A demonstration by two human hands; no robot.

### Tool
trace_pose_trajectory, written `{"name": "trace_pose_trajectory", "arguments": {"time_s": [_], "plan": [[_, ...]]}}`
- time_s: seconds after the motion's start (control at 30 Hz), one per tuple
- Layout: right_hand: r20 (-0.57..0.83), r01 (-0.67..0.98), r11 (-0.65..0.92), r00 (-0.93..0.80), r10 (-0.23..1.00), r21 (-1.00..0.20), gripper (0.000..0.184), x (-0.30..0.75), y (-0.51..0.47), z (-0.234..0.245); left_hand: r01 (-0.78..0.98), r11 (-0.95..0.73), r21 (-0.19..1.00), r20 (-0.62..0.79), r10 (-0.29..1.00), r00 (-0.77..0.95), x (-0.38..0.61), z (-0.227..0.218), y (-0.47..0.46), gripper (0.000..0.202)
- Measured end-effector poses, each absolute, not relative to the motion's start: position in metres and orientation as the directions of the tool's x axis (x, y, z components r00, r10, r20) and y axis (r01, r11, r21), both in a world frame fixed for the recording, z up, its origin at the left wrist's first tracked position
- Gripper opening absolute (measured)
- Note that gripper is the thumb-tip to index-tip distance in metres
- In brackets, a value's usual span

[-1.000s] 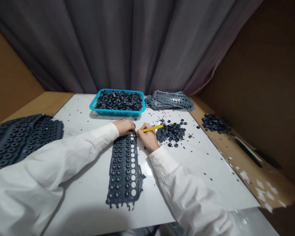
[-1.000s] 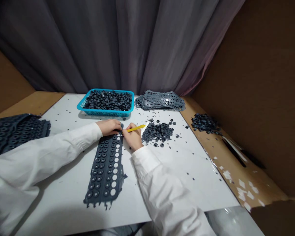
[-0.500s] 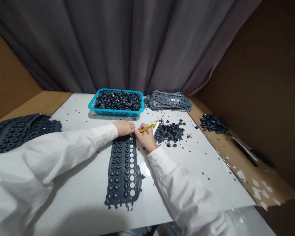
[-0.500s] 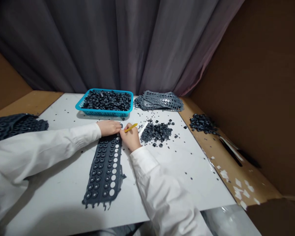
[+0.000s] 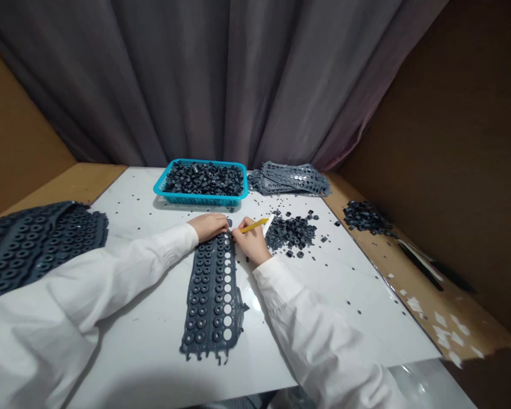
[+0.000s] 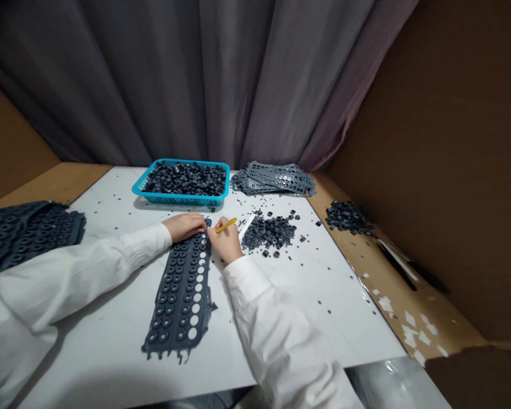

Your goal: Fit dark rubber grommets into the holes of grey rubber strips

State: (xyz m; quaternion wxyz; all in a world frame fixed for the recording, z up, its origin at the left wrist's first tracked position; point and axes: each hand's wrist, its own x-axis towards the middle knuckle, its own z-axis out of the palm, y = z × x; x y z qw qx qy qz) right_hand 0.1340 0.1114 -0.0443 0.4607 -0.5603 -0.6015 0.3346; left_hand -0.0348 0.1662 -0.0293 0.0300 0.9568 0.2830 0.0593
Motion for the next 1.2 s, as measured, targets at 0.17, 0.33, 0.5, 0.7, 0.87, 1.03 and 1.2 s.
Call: {"name": "trace_pose_trajectory", "arguments": {"time_s": [0.17, 0.33, 0.5, 0.7, 0.87, 1.03, 1.2], "plan": [[0.131, 0.290, 0.101, 0.086, 0.988, -0.952, 0.013, 0.136, 0.110, -0.048, 0.482, -0.872, 0.080, 0.010, 0.485, 0.875, -0.031, -0.015, 0.171, 0.013], [0.131, 0.284, 0.101, 0.087, 0.988, -0.953, 0.013, 0.137, 0.111, -0.051, 0.465, -0.884, 0.040, -0.040, 0.464, 0.885, -0.025, -0.009, 0.170, 0.013], [0.141, 0.301, 0.111, 0.080, 0.987, -0.947, 0.013, 0.136, 0.110, -0.050, 0.471, -0.882, -0.015, -0.049, 0.471, 0.880, -0.021, -0.012, 0.167, 0.009], [0.143, 0.302, 0.117, 0.068, 0.987, -0.946, 0.012, 0.136, 0.110, -0.049, 0.468, -0.883, -0.035, -0.026, 0.469, 0.883, -0.023, -0.016, 0.168, 0.011], [0.153, 0.330, 0.124, 0.063, 0.986, -0.936, 0.014, 0.134, 0.110, -0.046, 0.463, -0.886, -0.010, 0.000, 0.463, 0.886, -0.024, -0.017, 0.169, 0.010], [0.179, 0.378, 0.137, 0.076, 0.981, -0.915, 0.017, 0.131, 0.108, -0.042, 0.474, -0.880, 0.035, 0.045, 0.475, 0.879, -0.022, -0.021, 0.169, 0.015], [0.176, 0.404, 0.128, 0.083, 0.981, -0.906, 0.017, 0.131, 0.109, -0.043, 0.501, -0.859, 0.103, 0.150, 0.512, 0.846, -0.028, -0.017, 0.168, 0.016]]}}
